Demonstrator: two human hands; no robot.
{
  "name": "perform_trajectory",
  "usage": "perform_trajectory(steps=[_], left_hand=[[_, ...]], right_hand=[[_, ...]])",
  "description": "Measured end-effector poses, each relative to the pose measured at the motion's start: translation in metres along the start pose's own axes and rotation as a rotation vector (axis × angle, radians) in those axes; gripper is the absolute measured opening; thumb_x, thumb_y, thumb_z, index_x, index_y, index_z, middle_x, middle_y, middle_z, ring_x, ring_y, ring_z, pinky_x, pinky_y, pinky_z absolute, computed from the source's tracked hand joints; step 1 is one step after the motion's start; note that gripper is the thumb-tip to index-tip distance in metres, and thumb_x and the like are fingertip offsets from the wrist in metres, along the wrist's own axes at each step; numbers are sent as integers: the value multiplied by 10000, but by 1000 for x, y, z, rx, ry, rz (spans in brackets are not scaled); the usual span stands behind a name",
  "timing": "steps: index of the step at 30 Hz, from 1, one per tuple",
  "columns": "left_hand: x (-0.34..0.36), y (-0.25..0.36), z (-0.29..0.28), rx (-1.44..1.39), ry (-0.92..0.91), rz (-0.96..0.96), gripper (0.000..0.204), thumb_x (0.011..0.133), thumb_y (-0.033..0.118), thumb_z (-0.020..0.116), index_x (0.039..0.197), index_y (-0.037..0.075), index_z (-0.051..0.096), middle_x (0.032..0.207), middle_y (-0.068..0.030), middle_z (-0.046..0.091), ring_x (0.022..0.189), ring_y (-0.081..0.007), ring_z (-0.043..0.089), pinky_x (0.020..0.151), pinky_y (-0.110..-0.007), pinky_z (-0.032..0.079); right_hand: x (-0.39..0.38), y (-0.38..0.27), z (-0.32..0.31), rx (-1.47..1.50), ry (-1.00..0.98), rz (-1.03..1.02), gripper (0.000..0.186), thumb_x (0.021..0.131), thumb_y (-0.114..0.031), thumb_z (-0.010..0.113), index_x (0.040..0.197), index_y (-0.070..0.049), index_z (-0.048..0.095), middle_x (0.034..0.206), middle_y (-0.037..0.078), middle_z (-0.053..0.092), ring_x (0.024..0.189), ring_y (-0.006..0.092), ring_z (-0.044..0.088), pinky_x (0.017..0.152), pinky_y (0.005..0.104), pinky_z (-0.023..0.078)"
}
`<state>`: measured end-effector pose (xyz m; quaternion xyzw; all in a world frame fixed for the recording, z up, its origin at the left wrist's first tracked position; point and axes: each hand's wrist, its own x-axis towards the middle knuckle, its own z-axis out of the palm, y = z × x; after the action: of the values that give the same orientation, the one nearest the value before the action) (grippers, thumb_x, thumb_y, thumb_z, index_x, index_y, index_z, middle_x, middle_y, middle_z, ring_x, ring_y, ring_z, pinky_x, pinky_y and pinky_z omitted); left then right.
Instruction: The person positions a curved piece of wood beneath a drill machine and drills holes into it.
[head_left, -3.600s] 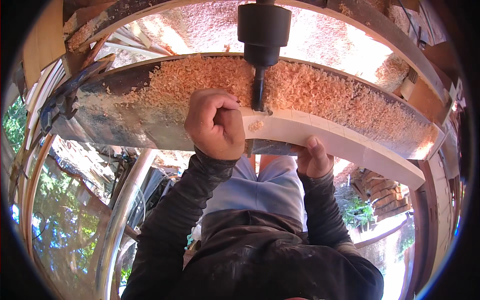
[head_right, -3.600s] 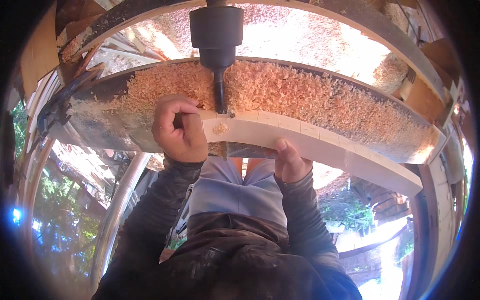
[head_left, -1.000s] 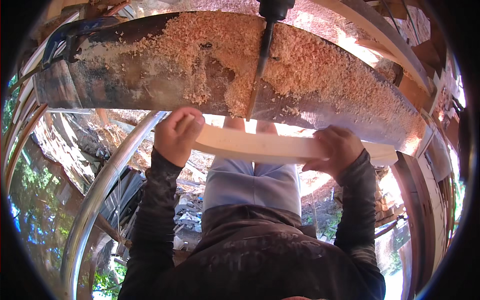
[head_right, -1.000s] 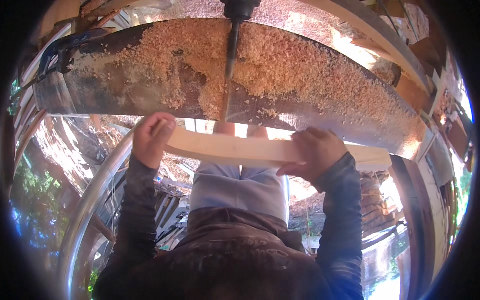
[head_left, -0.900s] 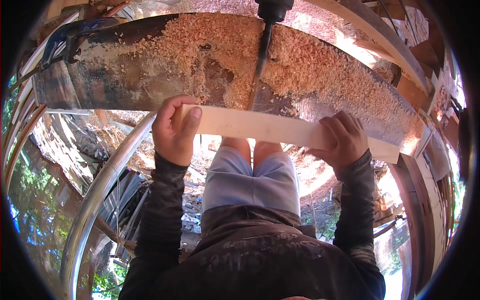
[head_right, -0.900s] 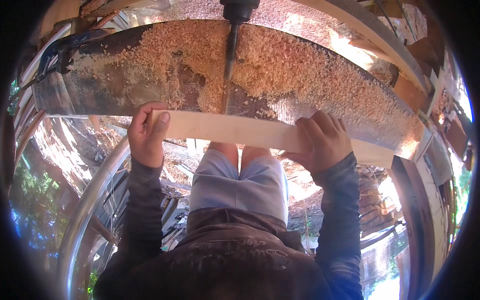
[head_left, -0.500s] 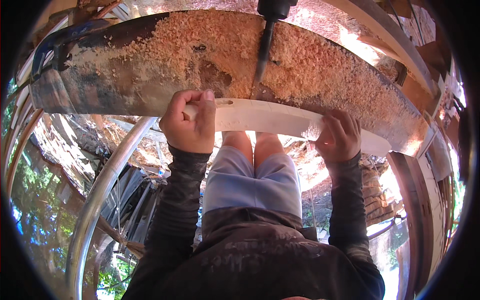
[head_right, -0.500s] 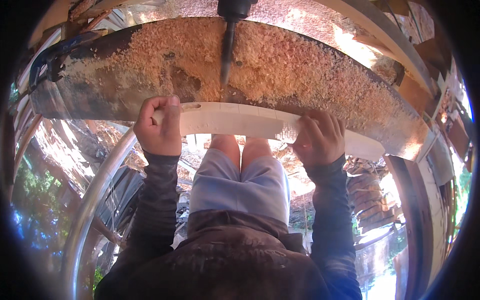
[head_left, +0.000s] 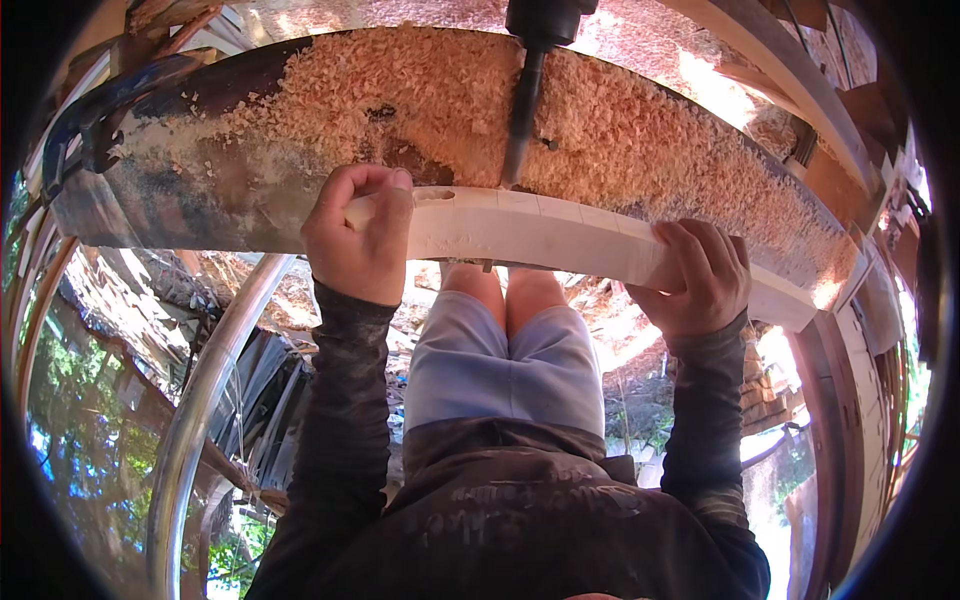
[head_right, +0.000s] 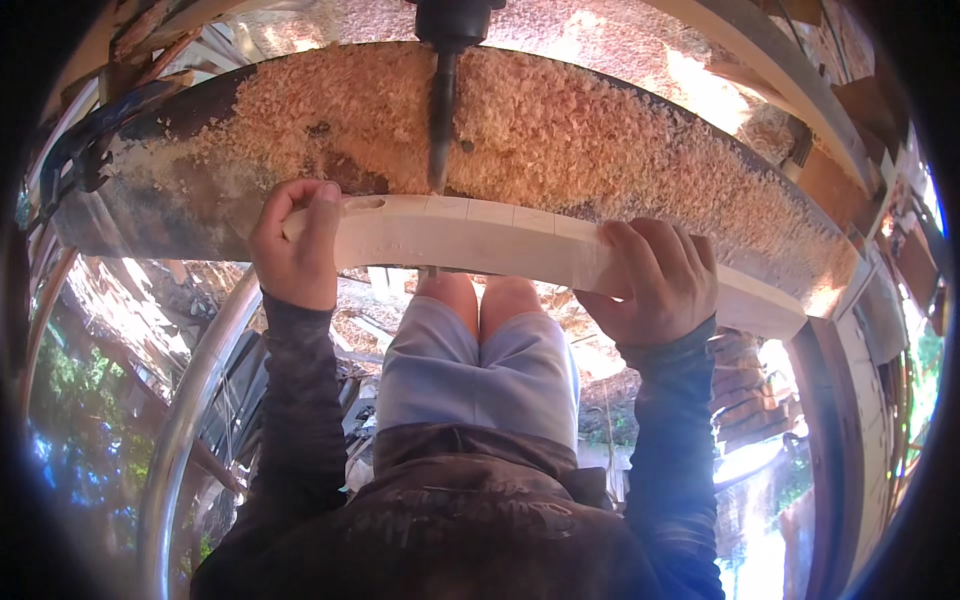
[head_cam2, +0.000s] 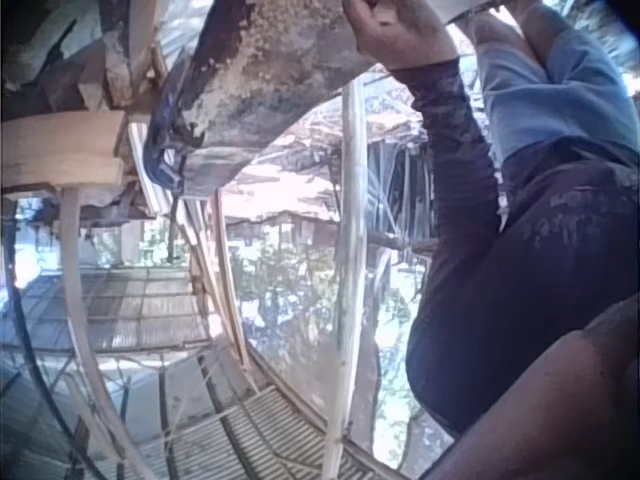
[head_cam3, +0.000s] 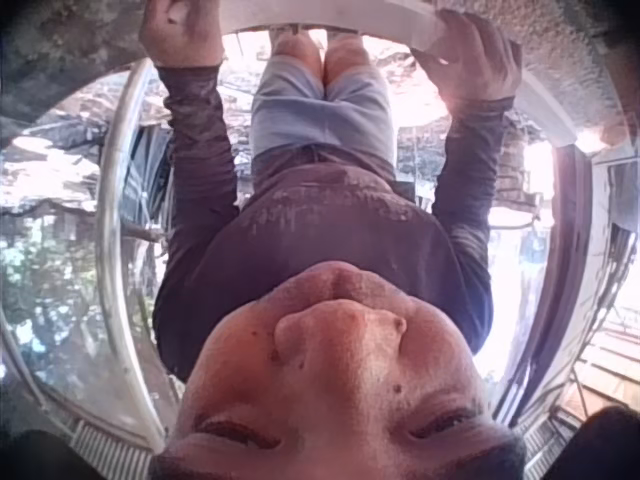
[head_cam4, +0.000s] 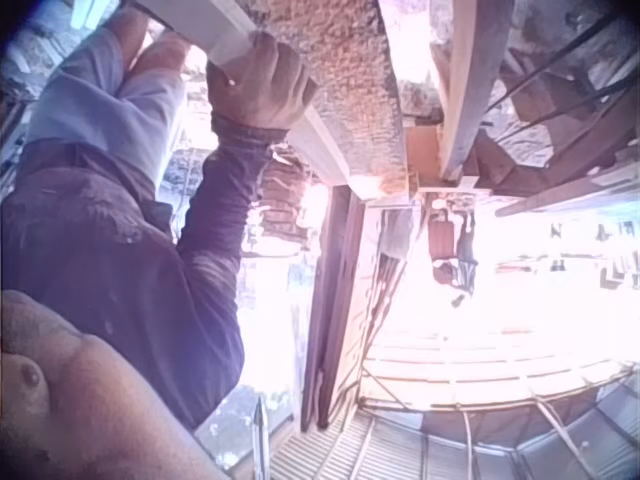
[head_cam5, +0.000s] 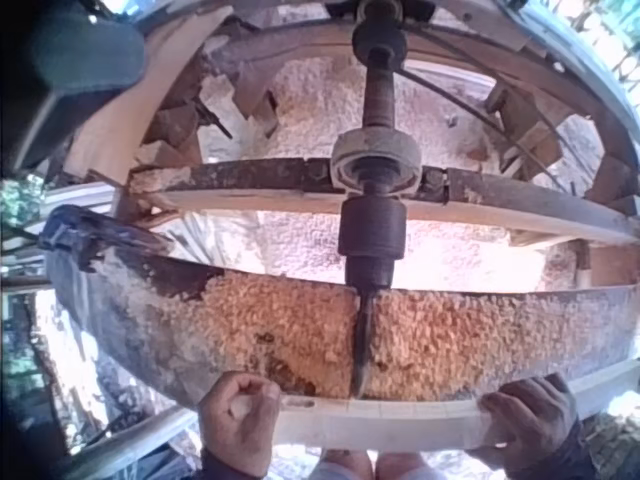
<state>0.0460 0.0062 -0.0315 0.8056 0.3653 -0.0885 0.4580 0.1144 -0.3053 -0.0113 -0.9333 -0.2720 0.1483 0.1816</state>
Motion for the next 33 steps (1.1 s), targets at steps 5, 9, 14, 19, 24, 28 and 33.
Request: perform_trajectory(steps=[5,9,14,19,24,28,33], left_hand=[[12,8,-8,-30,-107,59,257,868,181,789,1006,11,656,925,-53,693,849,-110,639,770,-271,521],[14,5,-15,-228,-257,6,394,749,199,909,968,-4,652,894,-69,684,829,-133,666,749,-296,559],[16,3,-18,-122,-327,-12,393,740,107,905,1003,13,628,949,-68,695,893,-143,684,786,-288,576],[16,0,-15,-125,-309,-7,383,753,111,905,995,-3,631,958,-100,724,896,-155,702,789,-288,583],[21,1,-15,-182,-323,-53,354,764,102,895,967,-13,629,1004,-154,743,904,-164,710,799,-295,587],[21,-1,-15,-169,-323,-23,349,763,99,895,961,-11,629,1013,-162,743,911,-172,712,808,-301,588],[17,0,-12,-206,-289,-34,328,774,86,881,959,-17,631,1017,-171,743,920,-178,712,815,-300,586]], right_hand=[[7,-1,-2,-21,30,1,508,592,-258,883,1035,-100,690,931,61,679,826,270,674,737,421,476],[9,2,-1,-29,32,-27,549,574,-290,895,1049,-98,698,926,63,679,816,268,672,734,419,478],[8,4,-1,-39,3,-27,595,562,-319,903,1077,-98,700,924,61,678,823,256,671,738,417,475],[8,1,-1,-69,17,-6,653,515,-276,922,1099,-96,693,959,58,705,854,249,678,808,393,463],[7,-11,7,-137,88,31,644,554,-328,923,1111,-105,690,968,49,710,877,241,683,833,390,458],[7,-7,12,-103,91,32,598,595,-368,918,1088,-109,700,948,47,722,853,236,694,802,383,473],[15,-4,12,-127,112,-2,515,664,-429,881,1035,-123,695,872,14,699,758,195,682,726,367,459]])
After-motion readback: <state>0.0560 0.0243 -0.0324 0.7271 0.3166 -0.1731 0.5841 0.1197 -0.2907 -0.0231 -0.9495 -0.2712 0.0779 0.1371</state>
